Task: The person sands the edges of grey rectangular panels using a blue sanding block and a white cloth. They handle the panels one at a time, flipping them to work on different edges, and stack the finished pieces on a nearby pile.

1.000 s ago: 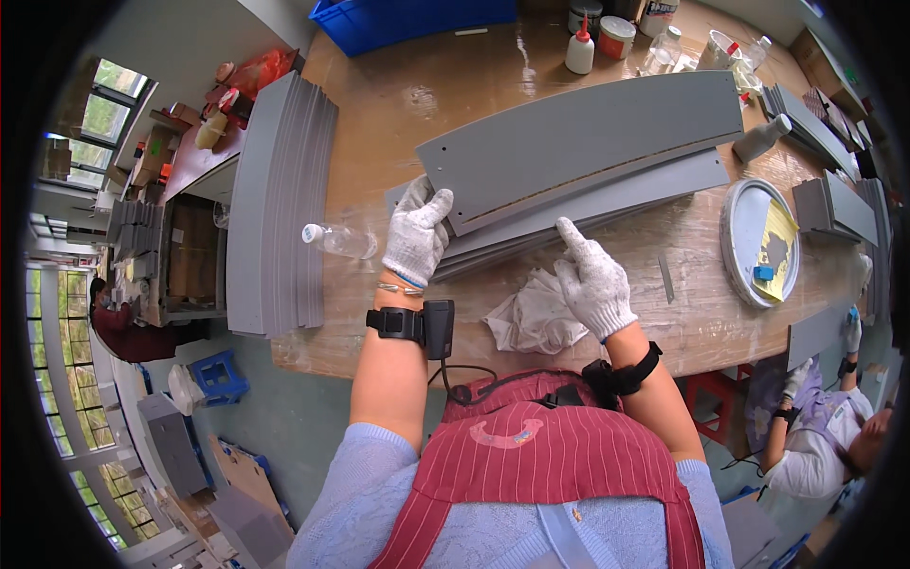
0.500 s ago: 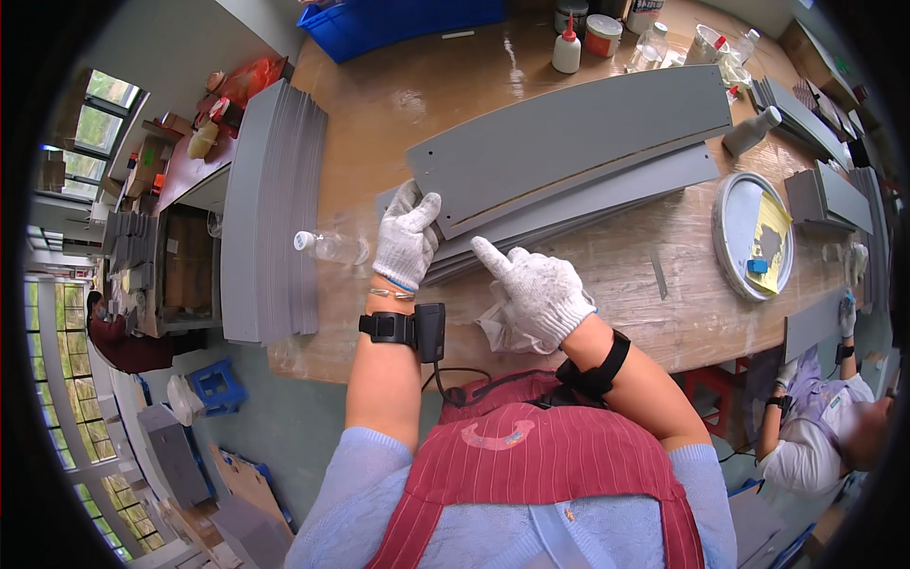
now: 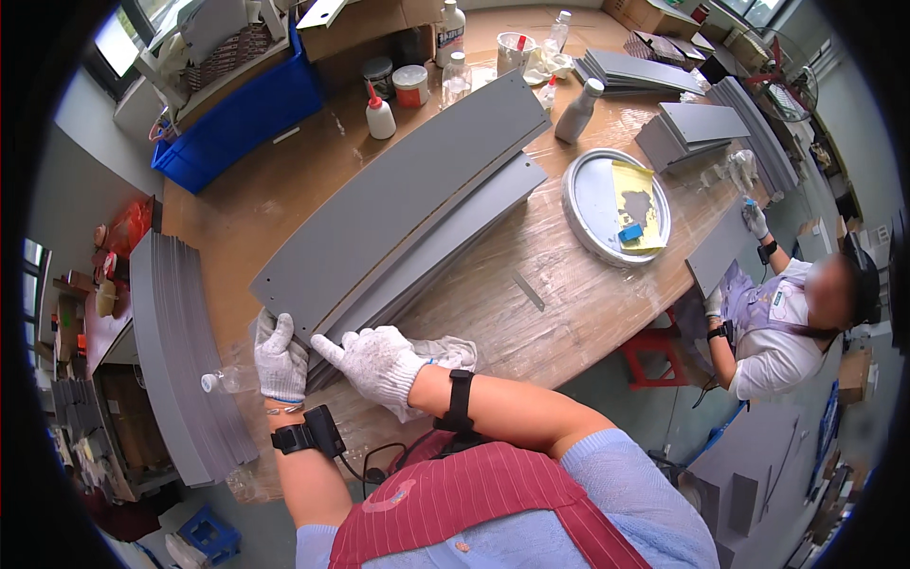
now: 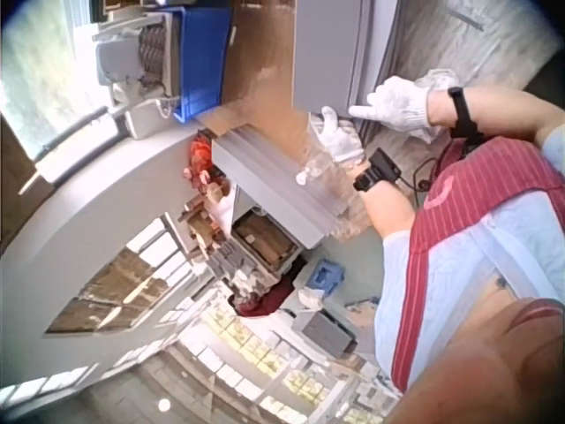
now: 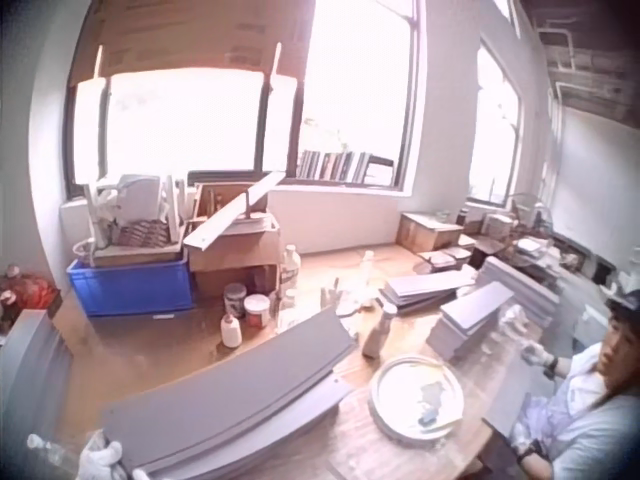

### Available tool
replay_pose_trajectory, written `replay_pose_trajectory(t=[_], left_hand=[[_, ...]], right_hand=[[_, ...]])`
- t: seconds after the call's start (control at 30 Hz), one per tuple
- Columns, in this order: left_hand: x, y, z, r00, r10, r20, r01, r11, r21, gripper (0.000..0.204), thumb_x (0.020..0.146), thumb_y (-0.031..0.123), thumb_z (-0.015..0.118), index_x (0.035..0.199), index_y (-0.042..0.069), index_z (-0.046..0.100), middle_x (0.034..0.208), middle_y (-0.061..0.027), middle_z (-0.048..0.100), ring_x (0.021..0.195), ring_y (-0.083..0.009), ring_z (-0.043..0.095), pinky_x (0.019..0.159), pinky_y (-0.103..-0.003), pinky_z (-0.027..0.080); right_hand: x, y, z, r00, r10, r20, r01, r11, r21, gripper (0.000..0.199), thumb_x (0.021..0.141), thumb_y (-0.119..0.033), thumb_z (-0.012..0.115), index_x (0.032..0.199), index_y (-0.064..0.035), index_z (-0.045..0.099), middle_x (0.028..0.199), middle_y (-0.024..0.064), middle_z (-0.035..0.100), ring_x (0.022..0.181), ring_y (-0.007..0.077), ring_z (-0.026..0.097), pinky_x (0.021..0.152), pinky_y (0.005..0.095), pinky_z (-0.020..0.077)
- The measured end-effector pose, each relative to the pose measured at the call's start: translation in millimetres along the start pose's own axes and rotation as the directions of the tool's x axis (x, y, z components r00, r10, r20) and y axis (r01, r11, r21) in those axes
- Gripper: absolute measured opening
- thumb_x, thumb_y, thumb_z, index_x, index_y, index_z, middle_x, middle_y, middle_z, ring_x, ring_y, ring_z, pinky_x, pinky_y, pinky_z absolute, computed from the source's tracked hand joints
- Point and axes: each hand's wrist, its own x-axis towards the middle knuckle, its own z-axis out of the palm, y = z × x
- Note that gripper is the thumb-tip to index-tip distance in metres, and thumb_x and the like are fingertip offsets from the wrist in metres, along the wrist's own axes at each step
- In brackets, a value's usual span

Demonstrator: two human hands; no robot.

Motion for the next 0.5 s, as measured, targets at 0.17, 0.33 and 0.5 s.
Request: replay_pose_trajectory(t=[0.17, 0.33, 0.5], left_hand=[[1.7, 0.1, -0.7, 1.0, -0.021, -0.003, 0.021, 0.999, 0.031, 0.034, 0.1, 0.006, 0.056, 0.132, -0.001, 0.052, 0.119, -0.0091, 0.066, 0.095, -0.0132, 0.065, 0.08, -0.024, 0.054], [2.2, -3.4, -4.4, 0.999, 0.043, 0.007, -0.043, 0.999, 0.022, 0.035, 0.099, 0.006, 0.056, 0.133, -0.002, 0.052, 0.122, -0.0098, 0.064, 0.108, -0.0173, 0.062, 0.095, -0.029, 0.049], [1.4, -3.6, -9.9, 1.0, 0.014, -0.005, -0.013, 0.997, 0.074, 0.035, 0.099, 0.007, 0.057, 0.133, -0.002, 0.052, 0.121, -0.0089, 0.064, 0.109, -0.017, 0.061, 0.098, -0.029, 0.047]], right_hand=[[-2.7, 3.9, 0.9, 1.0, 0.002, -0.009, -0.002, 1.0, -0.005, 0.068, 0.091, -0.015, 0.057, 0.154, -0.0151, 0.034, 0.115, 0.0145, 0.066, 0.099, 0.0291, 0.07, 0.082, 0.0422, 0.0554], [-12.3, 16.5, 4.1, 0.99, 0.089, -0.107, -0.082, 0.994, 0.069, 0.068, 0.089, -0.013, 0.058, 0.153, -0.0124, 0.035, 0.111, 0.0144, 0.068, 0.095, 0.0297, 0.071, 0.079, 0.043, 0.0559], [-32.0, 53.1, 23.1, 0.886, 0.258, -0.386, -0.163, 0.951, 0.262, 0.042, 0.091, -0.021, 0.058, 0.132, -0.012, 0.056, 0.098, 0.0142, 0.067, 0.086, 0.0331, 0.069, 0.073, 0.0478, 0.0552]])
